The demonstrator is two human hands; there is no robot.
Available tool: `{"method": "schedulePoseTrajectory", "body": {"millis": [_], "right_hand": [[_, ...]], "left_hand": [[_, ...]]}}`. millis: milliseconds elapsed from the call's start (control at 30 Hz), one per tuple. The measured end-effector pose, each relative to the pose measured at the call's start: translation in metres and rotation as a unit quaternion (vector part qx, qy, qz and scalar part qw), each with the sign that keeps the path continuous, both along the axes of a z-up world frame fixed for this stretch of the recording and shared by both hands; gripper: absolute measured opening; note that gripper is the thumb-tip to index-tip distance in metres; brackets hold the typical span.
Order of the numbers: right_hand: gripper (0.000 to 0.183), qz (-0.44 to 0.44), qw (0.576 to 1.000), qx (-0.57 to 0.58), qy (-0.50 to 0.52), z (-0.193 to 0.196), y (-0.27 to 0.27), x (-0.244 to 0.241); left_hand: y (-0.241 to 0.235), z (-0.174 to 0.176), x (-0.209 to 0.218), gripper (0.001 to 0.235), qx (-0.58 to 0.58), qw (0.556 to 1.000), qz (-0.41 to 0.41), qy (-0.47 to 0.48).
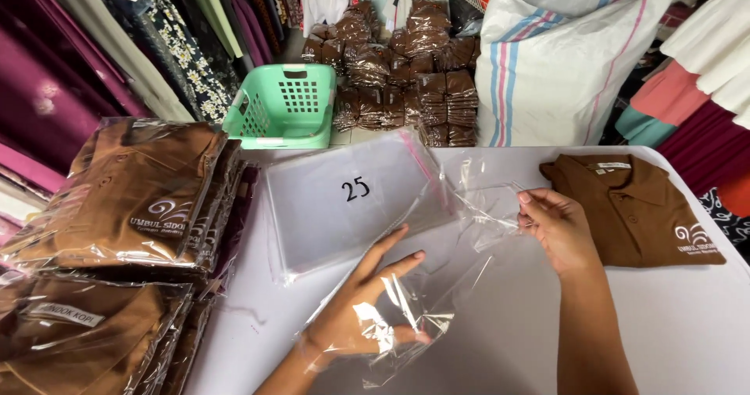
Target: Folding brown polo shirts and placing them into clear plastic bags for packaging.
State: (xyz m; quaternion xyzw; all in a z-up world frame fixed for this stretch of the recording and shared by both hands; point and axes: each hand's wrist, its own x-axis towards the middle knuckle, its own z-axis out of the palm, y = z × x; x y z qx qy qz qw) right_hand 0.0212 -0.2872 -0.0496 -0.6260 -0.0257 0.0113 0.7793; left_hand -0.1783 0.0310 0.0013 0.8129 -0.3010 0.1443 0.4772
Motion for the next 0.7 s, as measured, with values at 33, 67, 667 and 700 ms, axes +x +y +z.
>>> {"method": "schedulePoseTrajectory", "body": {"millis": [33, 67, 667, 700], "right_hand": [[0.025, 0.013, 0.995, -0.097, -0.020, 0.008, -0.001, -0.004], [0.033, 0.025, 0.980, -0.193, -0.040, 0.016, -0.003, -0.008], [0.019, 0.027, 0.938, -0.342, -0.038, 0.074, 0.027, -0.048], [0.019, 0.025, 0.939, -0.342, -0.034, 0.075, 0.023, -0.048]], "left_hand": [[0.002, -0.003, 0.000, 0.088, -0.010, 1.000, -0.012, -0.008], [0.004, -0.005, 0.000, 0.089, -0.021, 0.999, -0.024, -0.015], [-0.011, 0.053, -0.003, 0.072, -0.192, 0.838, 0.137, 0.491], [-0.002, 0.031, -0.003, 0.072, -0.190, 0.838, 0.135, 0.494]]}}
